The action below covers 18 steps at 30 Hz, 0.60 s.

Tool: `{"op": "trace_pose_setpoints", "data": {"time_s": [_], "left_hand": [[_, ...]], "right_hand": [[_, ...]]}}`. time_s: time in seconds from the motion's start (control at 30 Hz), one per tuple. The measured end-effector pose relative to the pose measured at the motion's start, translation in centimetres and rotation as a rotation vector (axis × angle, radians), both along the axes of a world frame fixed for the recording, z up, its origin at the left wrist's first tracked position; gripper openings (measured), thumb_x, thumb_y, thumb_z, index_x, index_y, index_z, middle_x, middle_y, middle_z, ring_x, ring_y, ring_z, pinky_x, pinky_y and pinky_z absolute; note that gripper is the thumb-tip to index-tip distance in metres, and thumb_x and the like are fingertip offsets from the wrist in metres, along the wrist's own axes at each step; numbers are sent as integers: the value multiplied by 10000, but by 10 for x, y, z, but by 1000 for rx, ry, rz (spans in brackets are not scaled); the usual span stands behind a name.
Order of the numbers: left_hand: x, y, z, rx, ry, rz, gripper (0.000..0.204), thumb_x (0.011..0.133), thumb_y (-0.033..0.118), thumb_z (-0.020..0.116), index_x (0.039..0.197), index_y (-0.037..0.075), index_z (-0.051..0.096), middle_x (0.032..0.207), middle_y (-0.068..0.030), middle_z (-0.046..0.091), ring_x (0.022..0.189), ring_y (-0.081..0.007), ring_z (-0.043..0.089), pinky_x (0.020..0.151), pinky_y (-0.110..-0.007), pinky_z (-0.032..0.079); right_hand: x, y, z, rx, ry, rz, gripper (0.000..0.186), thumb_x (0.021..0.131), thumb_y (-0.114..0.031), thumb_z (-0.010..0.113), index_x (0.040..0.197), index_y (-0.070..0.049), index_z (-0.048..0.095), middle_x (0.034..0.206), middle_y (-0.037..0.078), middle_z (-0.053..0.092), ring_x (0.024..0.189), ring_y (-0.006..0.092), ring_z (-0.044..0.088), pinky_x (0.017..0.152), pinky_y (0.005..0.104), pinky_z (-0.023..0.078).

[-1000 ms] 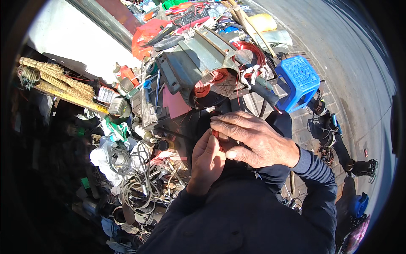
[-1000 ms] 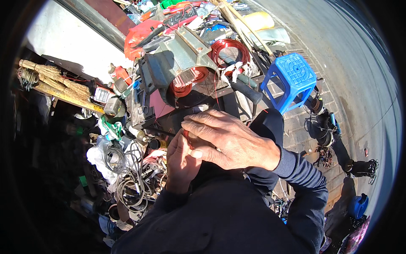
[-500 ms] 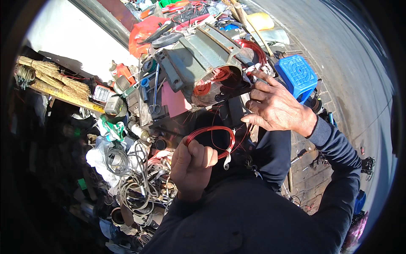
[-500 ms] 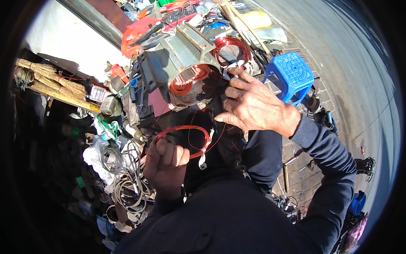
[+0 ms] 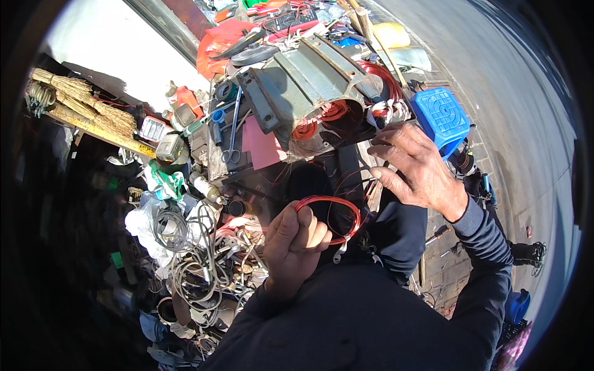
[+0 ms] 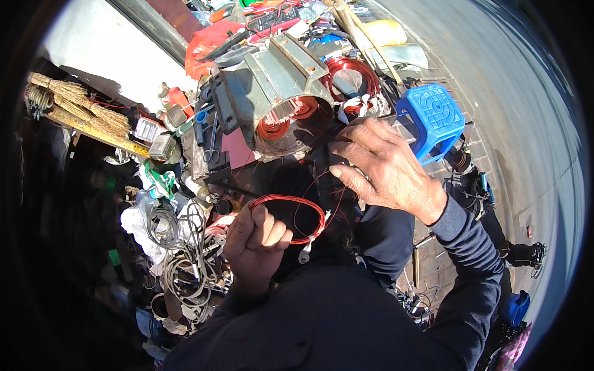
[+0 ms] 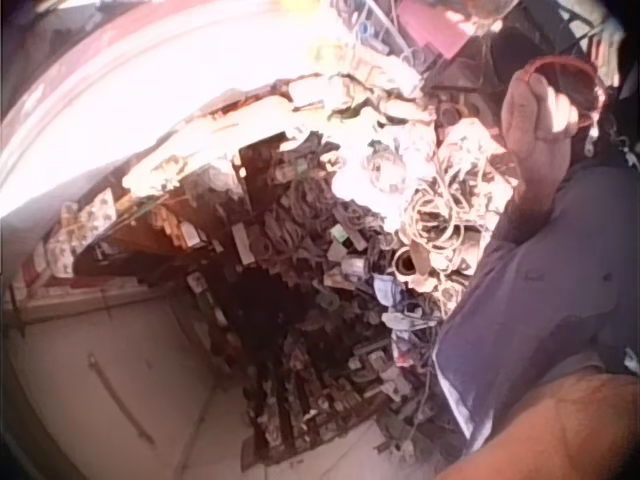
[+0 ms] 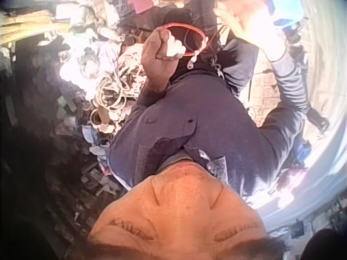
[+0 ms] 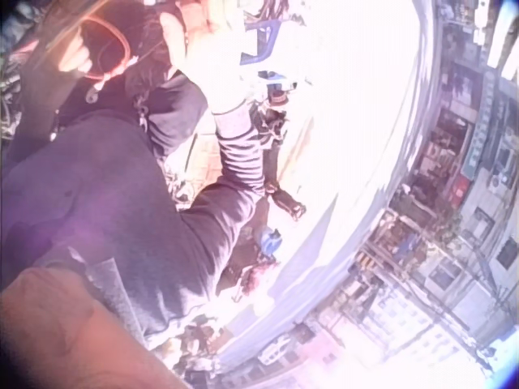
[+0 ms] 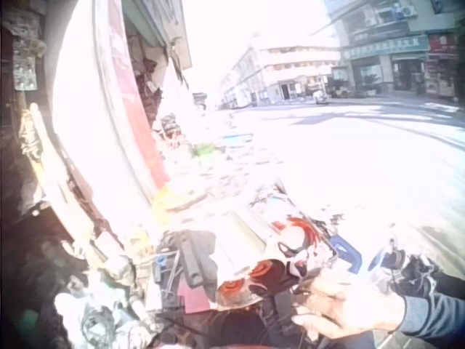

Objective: The person sits at a cluttered outdoor workbench and uses a screwdriver and pliers to strip and cut red wires from a motor housing. They repeatedly insert and remove wire ends, trim insulation, and adjust the coil assembly by hand.

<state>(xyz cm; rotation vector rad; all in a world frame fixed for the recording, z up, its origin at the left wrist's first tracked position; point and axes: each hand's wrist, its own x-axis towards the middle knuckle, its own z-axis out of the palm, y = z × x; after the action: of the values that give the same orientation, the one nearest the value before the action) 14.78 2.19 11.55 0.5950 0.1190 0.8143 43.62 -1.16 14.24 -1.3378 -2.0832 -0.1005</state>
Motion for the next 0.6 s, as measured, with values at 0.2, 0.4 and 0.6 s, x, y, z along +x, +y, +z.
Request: {"op": "trace_pose_setpoints", "data": {"time_s": [0.2,0.4,0.6], "left_hand": [[33,30,-6,-323,0,-177,260,1132,304,458,1055,97,596,619,89,397,570,-62,370,574,-229,343],[66,57,-13,-333,98,-97,130,1043,125,483,1089,69,590,683,65,491,762,-154,543,799,-339,481],[70,72,-32,-316,-24,-141,223,1104,284,508,1077,83,602,800,-7,517,865,-225,528,848,-358,484]], "right_hand": [[-59,-16,-4,-480,251,71,1058,825,-565,832,1532,60,352,1350,284,559,1190,466,621,954,473,560],[-68,3,-24,-334,360,-193,918,886,-456,781,1483,124,394,1161,334,615,942,483,694,757,511,588],[-77,9,-33,-222,146,-289,791,915,-372,746,1371,207,461,1015,323,641,798,437,705,657,451,599]]}}
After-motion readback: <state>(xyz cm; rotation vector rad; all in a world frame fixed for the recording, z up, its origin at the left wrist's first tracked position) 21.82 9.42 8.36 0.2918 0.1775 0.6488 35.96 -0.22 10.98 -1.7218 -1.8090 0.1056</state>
